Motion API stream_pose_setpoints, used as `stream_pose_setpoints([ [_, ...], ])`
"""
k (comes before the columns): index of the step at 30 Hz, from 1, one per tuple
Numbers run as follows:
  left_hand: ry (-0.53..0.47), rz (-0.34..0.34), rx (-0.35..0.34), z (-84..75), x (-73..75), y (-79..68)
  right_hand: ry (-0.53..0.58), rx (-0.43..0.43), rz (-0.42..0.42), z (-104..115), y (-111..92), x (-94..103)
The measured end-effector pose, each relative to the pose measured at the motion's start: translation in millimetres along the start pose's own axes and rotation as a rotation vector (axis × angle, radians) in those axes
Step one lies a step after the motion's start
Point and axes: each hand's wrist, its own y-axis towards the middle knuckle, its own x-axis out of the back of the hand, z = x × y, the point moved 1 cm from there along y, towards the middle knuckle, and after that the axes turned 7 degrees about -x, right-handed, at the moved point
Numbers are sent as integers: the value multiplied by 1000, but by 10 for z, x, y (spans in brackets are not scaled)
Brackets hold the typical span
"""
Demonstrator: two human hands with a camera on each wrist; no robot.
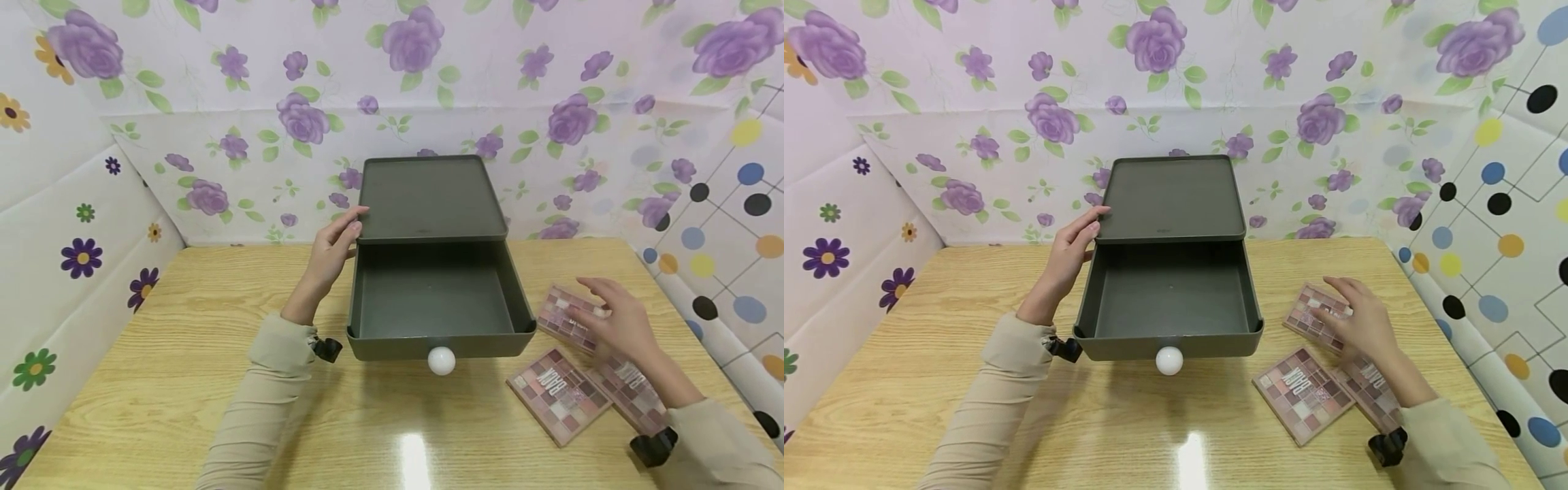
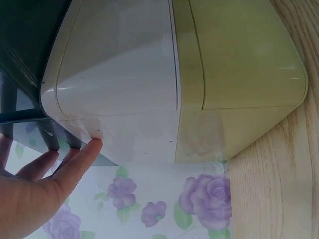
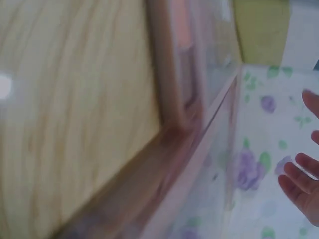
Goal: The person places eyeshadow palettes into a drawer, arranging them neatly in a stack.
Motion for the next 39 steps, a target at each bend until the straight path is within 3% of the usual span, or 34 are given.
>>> stream_pose_setpoints([
  [7,1,4,2,-6,5,-3,-90,-67,257,-251,-7,-53],
  [14,-12,9,-4,-6,0,4,-103,-23,372,-448,-59,-114],
  [20,-12,6,-6,-10,0,-1,-93,-66,472,-476,-104,-88],
  [26,-6,7,-3,-10,-6,-11,-85,-63,459,-483,-126,-85],
  [39,-11,6,-6,0,1,-10,-31,-16,292,-447,-103,-2],
])
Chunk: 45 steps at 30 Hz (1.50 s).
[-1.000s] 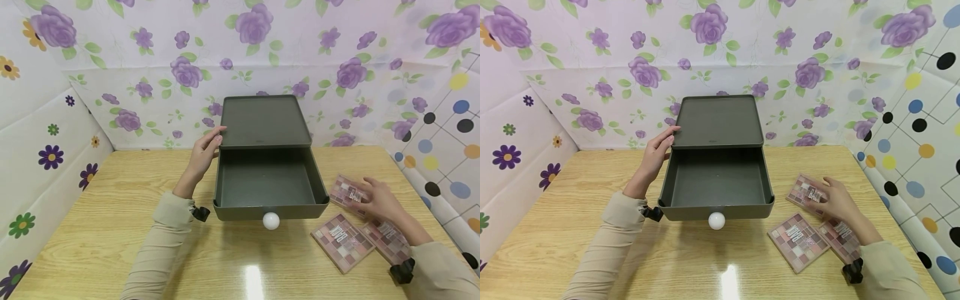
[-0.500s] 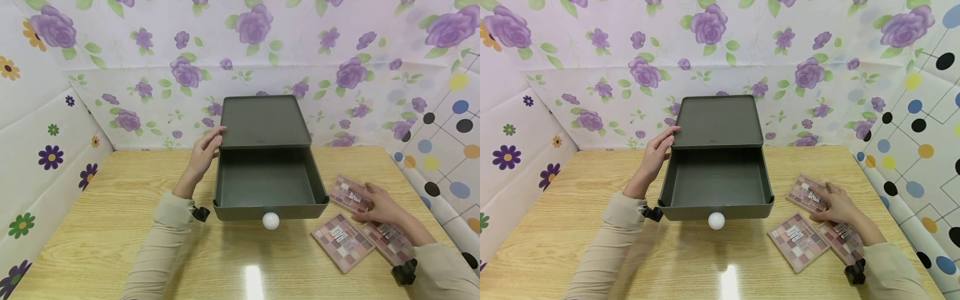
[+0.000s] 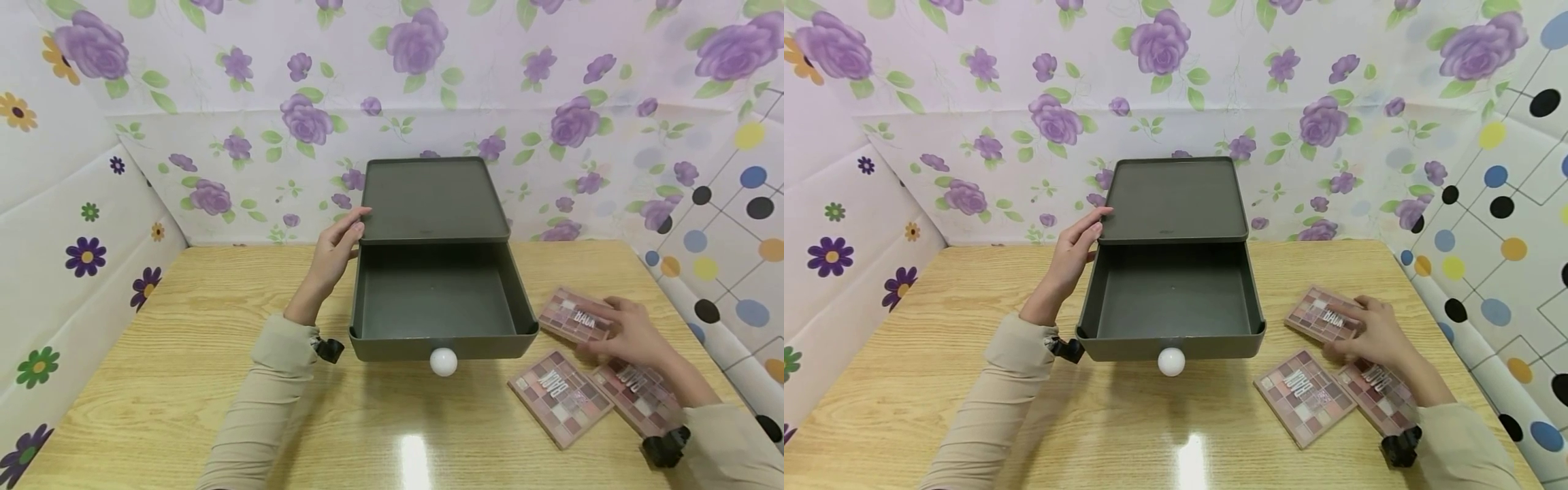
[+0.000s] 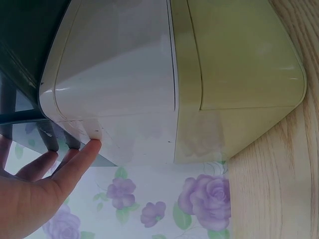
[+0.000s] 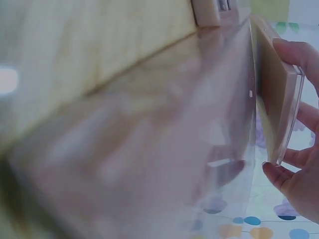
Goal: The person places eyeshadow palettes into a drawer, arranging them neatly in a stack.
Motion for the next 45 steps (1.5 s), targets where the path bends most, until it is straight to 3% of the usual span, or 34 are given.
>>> stream_pose_setpoints([
  [10,17,-1,-5,4,10,10,42,-27,-59,107,-23,152],
  [23,28,1,-10,10,18,8,60,105,-137,330,-26,360],
  [45,17,4,2,20,7,6,44,141,-200,850,-102,927],
])
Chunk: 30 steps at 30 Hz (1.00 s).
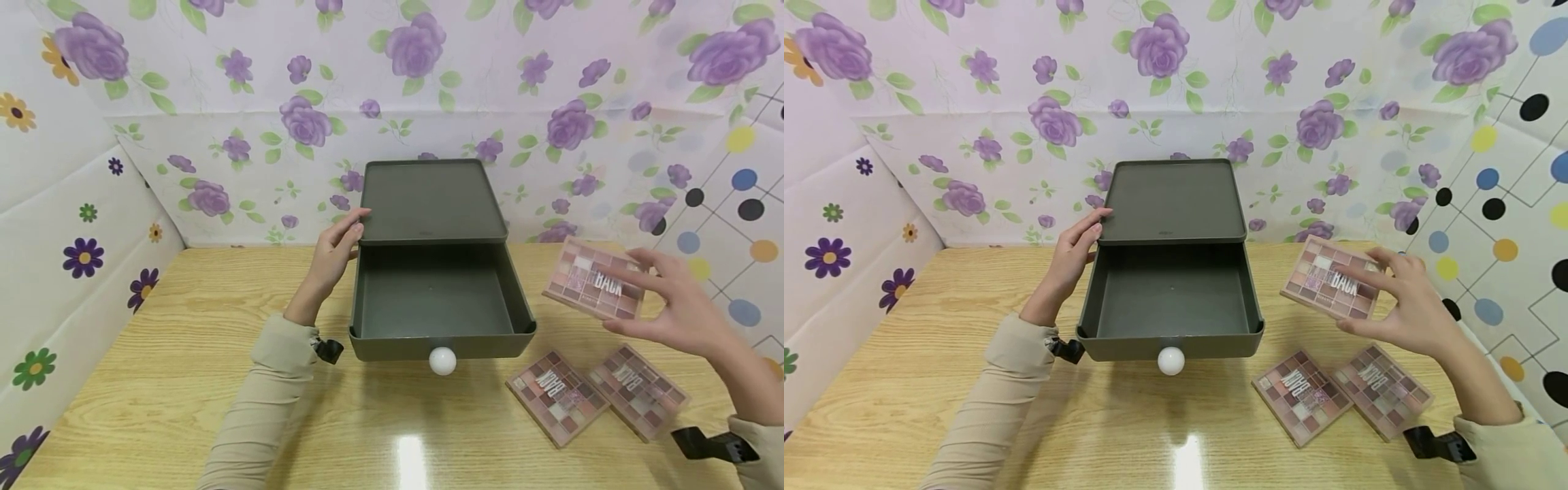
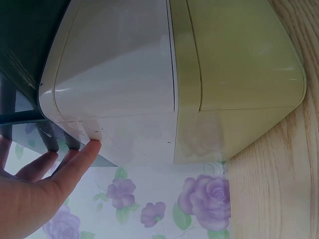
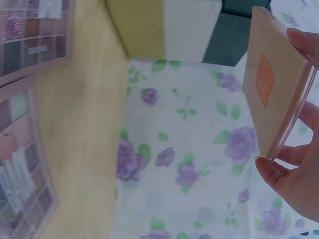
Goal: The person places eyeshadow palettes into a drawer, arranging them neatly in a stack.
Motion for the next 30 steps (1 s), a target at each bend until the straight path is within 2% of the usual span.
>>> stream_pose_setpoints([
  [17,3,-6,-7,-8,-7,-10,0,163,-13,336,139,125],
  [26,2,-13,-8,-20,-12,-8,-10,320,-38,498,283,157],
  [30,6,-13,-9,-16,-10,-5,-15,332,-26,581,330,173],
])
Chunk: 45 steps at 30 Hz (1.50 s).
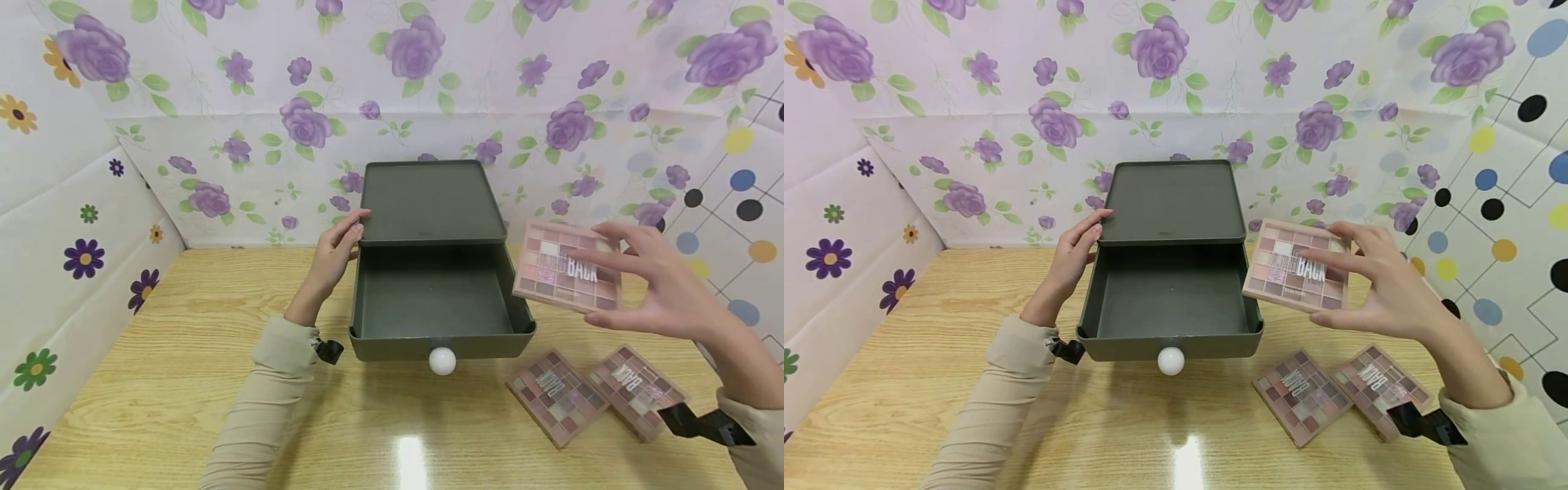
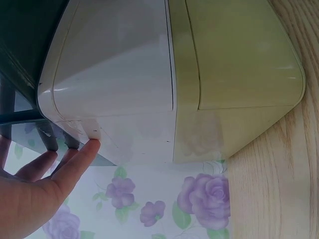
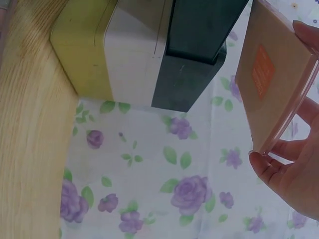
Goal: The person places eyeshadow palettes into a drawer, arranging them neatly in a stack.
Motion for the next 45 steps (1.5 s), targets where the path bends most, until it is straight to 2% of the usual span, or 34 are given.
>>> stream_pose_setpoints([
  [4,2,-1,-2,1,1,-1,3,-13,27,88,55,10],
  [13,11,0,-1,4,-1,0,1,24,77,233,196,-43],
  [22,4,5,-2,-3,-5,-2,70,84,93,338,321,-168],
  [30,-7,2,10,7,-1,6,-94,109,121,481,440,-259],
  [31,-8,1,14,3,-1,7,-84,112,134,493,453,-277],
  [33,-7,1,17,-24,-6,3,-55,115,160,512,475,-321],
  [37,10,5,19,-190,-42,-34,44,124,203,556,519,-417],
  [40,24,8,20,-302,-67,-62,50,138,229,597,562,-478],
  [45,16,9,20,-312,-68,-65,37,187,265,670,660,-586],
])
